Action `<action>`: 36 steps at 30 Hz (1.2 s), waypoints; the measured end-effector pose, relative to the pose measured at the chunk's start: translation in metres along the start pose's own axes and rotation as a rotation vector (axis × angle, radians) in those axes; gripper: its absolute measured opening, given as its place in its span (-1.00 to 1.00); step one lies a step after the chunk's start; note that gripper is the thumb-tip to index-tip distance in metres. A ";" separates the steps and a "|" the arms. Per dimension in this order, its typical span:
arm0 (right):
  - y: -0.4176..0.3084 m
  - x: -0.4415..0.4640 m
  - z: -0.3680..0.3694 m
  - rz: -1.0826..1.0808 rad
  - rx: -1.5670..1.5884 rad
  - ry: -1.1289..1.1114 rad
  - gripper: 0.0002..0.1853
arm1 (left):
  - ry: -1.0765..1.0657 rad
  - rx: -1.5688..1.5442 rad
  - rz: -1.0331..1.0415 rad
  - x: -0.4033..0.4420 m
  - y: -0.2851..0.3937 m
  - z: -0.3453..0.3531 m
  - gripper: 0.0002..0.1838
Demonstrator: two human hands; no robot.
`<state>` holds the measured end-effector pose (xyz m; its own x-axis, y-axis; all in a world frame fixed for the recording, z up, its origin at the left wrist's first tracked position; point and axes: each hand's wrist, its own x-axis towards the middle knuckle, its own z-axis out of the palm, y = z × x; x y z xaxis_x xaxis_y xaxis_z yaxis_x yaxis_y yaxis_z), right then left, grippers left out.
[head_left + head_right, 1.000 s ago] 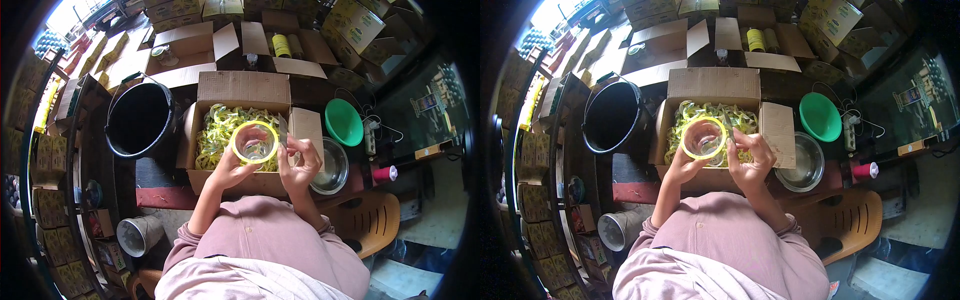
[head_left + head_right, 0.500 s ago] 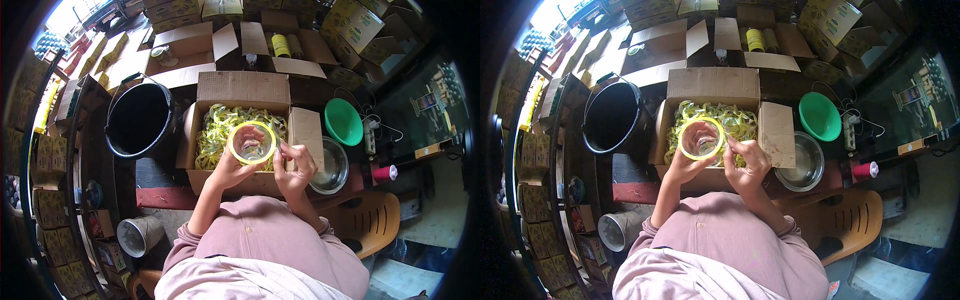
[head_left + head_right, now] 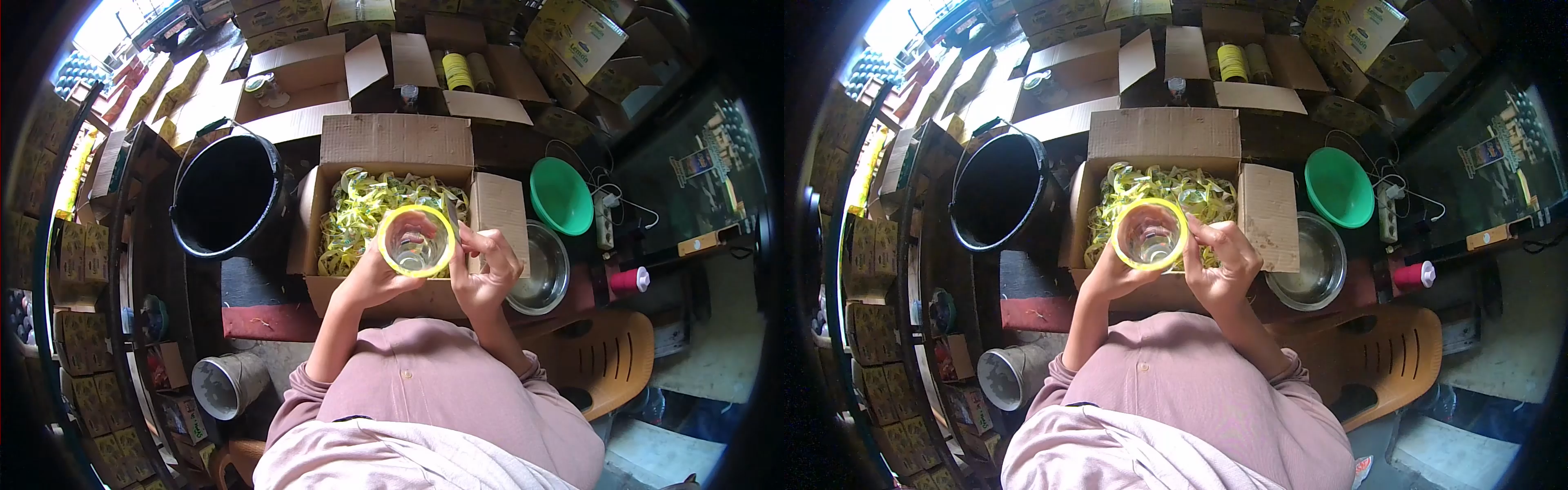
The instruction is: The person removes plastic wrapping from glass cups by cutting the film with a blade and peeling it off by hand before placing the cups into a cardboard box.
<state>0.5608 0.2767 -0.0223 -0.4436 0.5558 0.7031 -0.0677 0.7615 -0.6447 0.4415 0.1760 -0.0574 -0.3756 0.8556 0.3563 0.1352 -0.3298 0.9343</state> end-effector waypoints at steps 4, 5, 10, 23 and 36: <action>0.002 0.003 0.002 -0.020 0.006 0.004 -0.69 | -0.014 -0.024 0.006 0.001 0.001 0.001 -0.27; 0.004 0.002 0.003 -0.019 0.028 0.010 -0.69 | -0.006 -0.061 0.006 0.001 -0.001 0.001 -0.27; 0.001 -0.003 0.005 0.045 0.085 0.053 -0.74 | 0.090 -0.186 0.011 0.001 -0.003 0.005 -0.28; -0.003 -0.010 0.010 -0.035 0.002 0.093 -0.76 | 0.095 -0.160 0.052 0.001 -0.006 0.006 -0.28; 0.001 0.005 0.007 -0.031 0.060 0.029 -0.68 | -0.051 -0.134 -0.061 0.002 0.008 0.000 -0.29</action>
<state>0.5520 0.2780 -0.0219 -0.4148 0.5421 0.7308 -0.1351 0.7576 -0.6386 0.4414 0.1752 -0.0494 -0.3322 0.8934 0.3024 -0.0111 -0.3243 0.9459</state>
